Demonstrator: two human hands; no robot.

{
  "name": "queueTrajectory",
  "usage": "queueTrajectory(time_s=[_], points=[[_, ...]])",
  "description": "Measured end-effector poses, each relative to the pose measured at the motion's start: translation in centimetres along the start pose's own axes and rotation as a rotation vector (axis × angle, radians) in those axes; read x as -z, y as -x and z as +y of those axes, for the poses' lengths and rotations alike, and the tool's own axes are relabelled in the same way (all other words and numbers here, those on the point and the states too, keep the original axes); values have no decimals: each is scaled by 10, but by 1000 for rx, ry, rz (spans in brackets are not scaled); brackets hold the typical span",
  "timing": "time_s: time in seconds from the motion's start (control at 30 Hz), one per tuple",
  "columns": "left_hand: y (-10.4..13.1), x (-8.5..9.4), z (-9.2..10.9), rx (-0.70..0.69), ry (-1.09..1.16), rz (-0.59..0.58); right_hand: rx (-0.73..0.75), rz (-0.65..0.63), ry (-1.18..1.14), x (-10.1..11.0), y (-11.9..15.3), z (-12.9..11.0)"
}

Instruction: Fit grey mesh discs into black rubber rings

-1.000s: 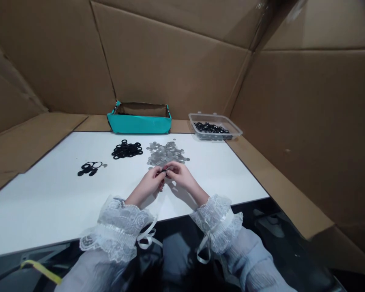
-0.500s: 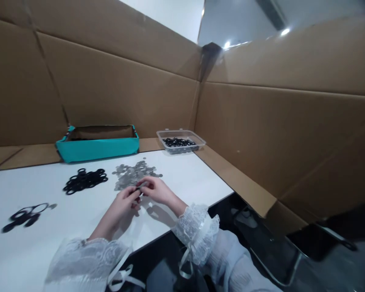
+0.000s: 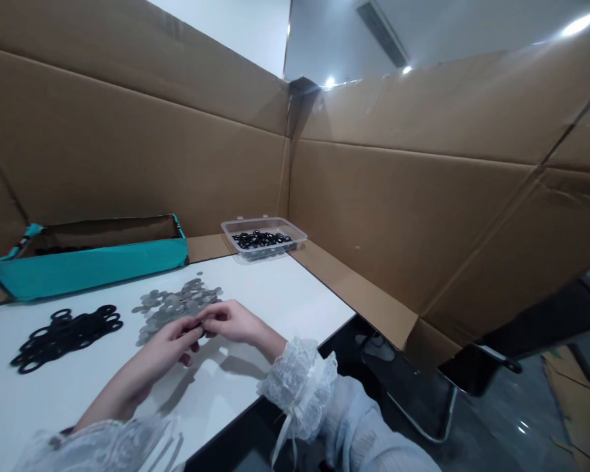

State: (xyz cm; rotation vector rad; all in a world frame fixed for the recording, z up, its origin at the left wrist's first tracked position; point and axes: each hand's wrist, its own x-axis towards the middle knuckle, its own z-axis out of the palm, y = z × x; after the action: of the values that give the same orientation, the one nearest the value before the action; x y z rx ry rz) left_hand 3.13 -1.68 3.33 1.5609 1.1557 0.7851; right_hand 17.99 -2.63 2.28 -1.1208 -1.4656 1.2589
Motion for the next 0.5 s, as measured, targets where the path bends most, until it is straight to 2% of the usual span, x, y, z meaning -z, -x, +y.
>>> queueTrajectory(time_s=[0.07, 0.1, 0.13, 0.2, 0.23, 0.3, 0.4, 0.43, 0.5], points=[[-9, 1, -1, 16, -11, -86, 16, -56, 51, 5, -3, -2], [-14, 1, -2, 34, -14, -113, 41, -20, 64, 6, -5, -1], [-20, 0, -3, 59, -22, -122, 72, 57, 70, 7, -6, 1], [-28, -3, -2, 49, -28, -38, 122, 235, 74, 7, -9, 7], [-31, -4, 0, 40, -44, -26, 132, 283, 82, 6, -9, 10], [-34, -7, 6, 16, -90, -100, 132, 268, 120, 7, -10, 16], [-37, -7, 17, -18, -136, -254, 153, 169, 252, 14, -14, 15], [-39, -6, 20, -39, -134, -252, 177, 164, 317, 19, -18, 11], [-44, -1, 20, -94, -104, -139, 225, 237, 473, 37, -32, -1]])
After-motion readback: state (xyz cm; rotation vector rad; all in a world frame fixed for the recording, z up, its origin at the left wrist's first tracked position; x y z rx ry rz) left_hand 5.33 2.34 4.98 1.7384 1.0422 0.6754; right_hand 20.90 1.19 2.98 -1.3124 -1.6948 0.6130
